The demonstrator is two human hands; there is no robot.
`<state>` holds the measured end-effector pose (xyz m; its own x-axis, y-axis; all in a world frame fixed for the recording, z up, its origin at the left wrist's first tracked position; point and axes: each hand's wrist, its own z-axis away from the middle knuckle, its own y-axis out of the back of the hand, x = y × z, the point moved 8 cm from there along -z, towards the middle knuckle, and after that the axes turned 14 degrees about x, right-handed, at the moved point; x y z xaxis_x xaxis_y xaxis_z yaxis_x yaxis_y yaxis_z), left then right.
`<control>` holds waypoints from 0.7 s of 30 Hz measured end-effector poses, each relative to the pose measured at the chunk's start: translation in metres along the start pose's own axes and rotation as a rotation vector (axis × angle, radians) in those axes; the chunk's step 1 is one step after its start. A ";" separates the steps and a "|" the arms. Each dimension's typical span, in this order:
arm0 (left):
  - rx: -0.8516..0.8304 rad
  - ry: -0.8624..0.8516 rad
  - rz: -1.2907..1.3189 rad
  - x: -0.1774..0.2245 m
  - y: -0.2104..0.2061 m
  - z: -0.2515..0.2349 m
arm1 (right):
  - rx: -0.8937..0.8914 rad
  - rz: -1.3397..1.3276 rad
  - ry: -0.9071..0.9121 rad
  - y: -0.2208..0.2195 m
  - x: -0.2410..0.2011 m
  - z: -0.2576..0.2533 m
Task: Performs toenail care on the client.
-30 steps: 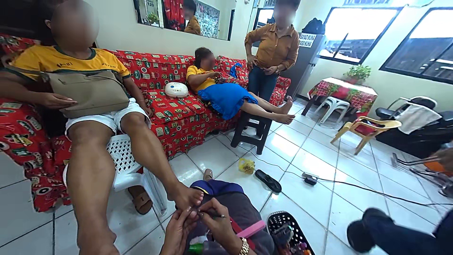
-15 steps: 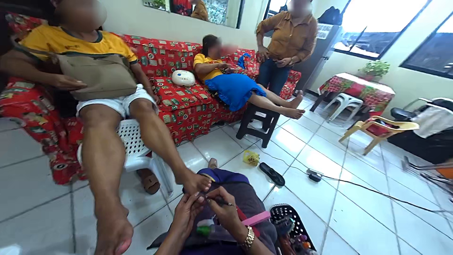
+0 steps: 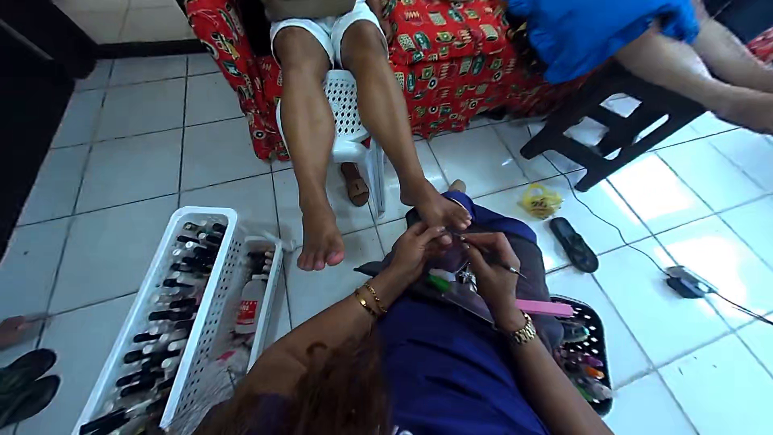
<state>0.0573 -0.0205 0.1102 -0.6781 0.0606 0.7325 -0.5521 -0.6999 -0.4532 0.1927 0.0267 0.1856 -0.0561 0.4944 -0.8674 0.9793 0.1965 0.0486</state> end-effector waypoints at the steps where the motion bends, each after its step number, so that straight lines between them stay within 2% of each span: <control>1: -0.006 0.003 0.000 -0.001 -0.001 0.000 | 0.003 0.000 0.005 0.001 0.000 0.000; 9: 0.007 0.020 0.021 -0.001 -0.001 0.001 | -0.025 0.122 0.094 0.000 -0.003 0.002; 21: 0.048 0.047 0.038 -0.001 -0.002 0.001 | -0.047 0.147 0.214 -0.006 -0.006 0.004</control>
<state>0.0592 -0.0201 0.1105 -0.7204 0.0661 0.6904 -0.5030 -0.7352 -0.4544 0.1876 0.0193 0.1886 0.0408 0.6877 -0.7249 0.9702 0.1463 0.1934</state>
